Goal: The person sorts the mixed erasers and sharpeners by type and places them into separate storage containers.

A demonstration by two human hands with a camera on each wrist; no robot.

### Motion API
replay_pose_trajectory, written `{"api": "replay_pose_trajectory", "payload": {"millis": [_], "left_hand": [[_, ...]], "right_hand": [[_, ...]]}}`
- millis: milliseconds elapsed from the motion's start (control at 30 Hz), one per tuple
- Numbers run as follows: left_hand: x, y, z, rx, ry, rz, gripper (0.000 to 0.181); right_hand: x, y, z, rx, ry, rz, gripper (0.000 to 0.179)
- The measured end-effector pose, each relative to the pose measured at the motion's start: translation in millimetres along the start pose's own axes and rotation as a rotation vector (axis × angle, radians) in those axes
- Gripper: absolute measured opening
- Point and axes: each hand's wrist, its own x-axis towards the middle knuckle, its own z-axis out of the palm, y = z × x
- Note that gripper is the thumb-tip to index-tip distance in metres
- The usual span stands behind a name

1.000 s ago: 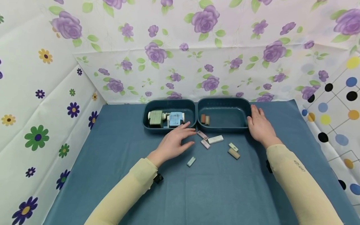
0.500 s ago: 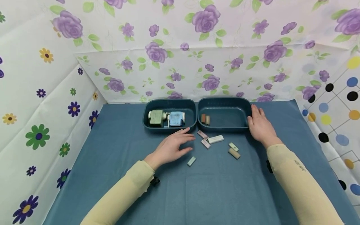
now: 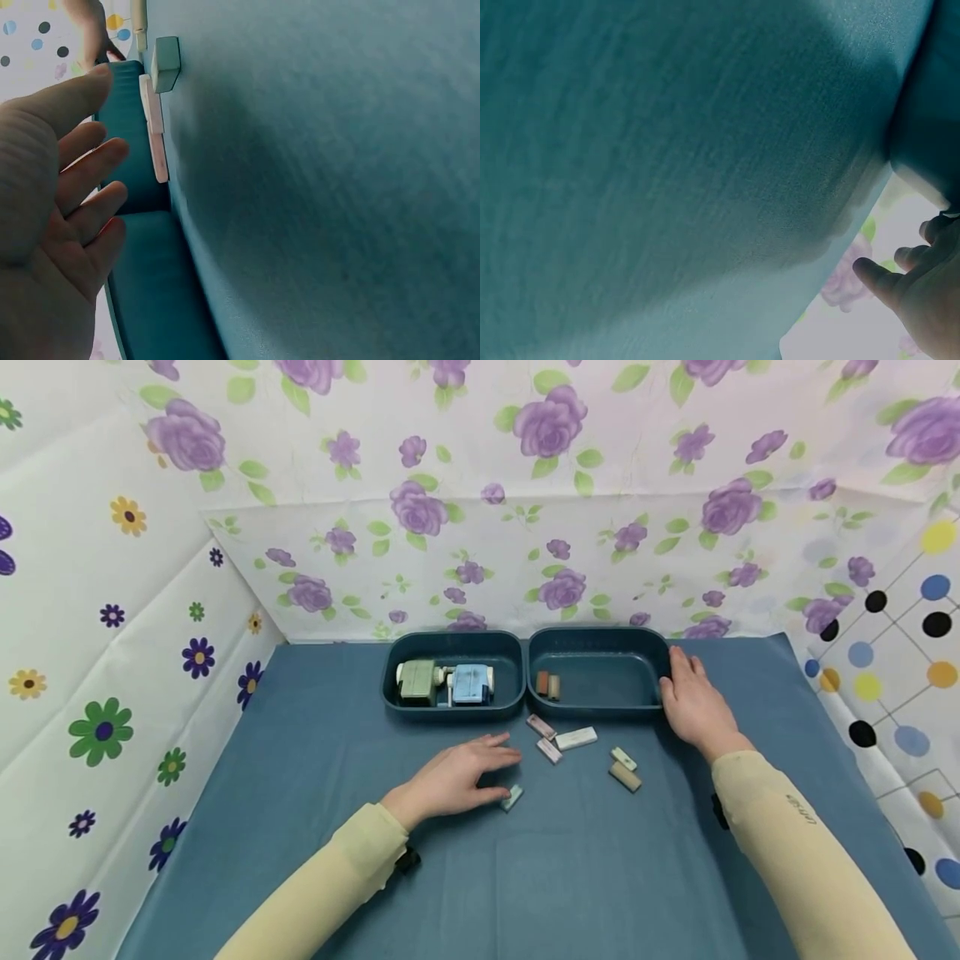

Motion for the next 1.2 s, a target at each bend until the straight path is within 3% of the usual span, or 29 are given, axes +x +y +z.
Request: {"api": "replay_pose_trajectory", "payload": {"millis": [367,1200], "left_hand": [[-2.8,-0.2,5.4,0.005,-0.1,-0.019,0.068],[0.9,2.7,12.9,0.036,-0.171,-0.02,0.07]], "right_hand": [[0.0,-1,0,-0.009,-0.006,0.004,0.069],[0.8,1,0,-0.002,-0.011,0.005,0.069]]}}
